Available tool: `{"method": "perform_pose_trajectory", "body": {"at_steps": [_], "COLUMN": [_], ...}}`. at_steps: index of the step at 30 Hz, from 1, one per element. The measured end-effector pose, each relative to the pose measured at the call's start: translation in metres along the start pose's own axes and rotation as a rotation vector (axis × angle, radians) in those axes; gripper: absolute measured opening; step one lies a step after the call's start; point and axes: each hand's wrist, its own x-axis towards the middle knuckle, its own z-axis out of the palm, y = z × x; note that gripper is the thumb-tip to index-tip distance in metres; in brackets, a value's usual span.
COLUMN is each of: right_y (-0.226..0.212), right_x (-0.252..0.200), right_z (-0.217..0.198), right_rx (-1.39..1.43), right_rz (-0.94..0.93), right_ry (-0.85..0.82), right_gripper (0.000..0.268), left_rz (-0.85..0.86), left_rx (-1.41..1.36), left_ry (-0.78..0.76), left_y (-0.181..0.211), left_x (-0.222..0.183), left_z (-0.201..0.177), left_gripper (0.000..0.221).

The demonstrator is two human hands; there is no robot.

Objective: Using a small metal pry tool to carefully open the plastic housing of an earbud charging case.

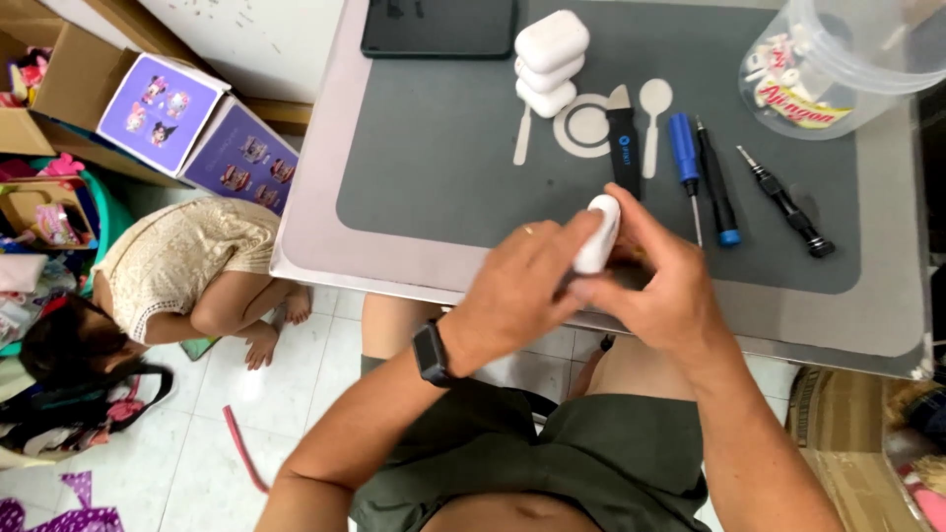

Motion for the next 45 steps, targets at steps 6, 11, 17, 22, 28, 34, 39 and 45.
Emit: {"method": "perform_pose_trajectory", "body": {"at_steps": [6, 11, 17, 22, 28, 34, 39, 45], "right_y": [0.016, 0.009, 0.014, 0.035, 0.061, 0.055, 0.018, 0.006], "right_x": [-0.007, -0.014, -0.003, -0.001, -0.008, -0.003, -0.001, -0.003], "right_z": [-0.002, 0.003, -0.006, -0.006, -0.004, 0.0, -0.003, 0.004], "right_rx": [0.749, 0.819, 0.618, 0.587, 0.497, 0.464, 0.614, 0.66], "right_rz": [0.07, 0.045, -0.057, -0.05, -0.083, -0.082, -0.032, -0.001], "right_ry": [-0.129, -0.075, -0.098, -0.106, 0.009, 0.052, 0.026, -0.016], "right_gripper": [0.042, 0.026, 0.017, 0.018, 0.022, 0.023, 0.011, 0.022], "left_rz": [0.013, 0.047, 0.088, 0.089, 0.115, 0.135, -0.037, -0.289], "left_rx": [-0.041, -0.056, -0.01, -0.02, -0.003, 0.028, -0.554, -0.8], "left_ry": [0.074, 0.056, 0.104, 0.075, 0.13, 0.077, -0.167, -0.175], "left_y": [0.01, 0.008, -0.003, -0.001, -0.006, -0.007, -0.005, -0.019], "left_x": [0.038, 0.04, 0.034, 0.032, 0.027, 0.033, 0.053, 0.051], "left_z": [-0.021, -0.02, 0.001, 0.006, 0.026, 0.019, -0.023, -0.043], "left_gripper": [0.063, 0.062, 0.061, 0.062, 0.056, 0.057, 0.067, 0.032]}}
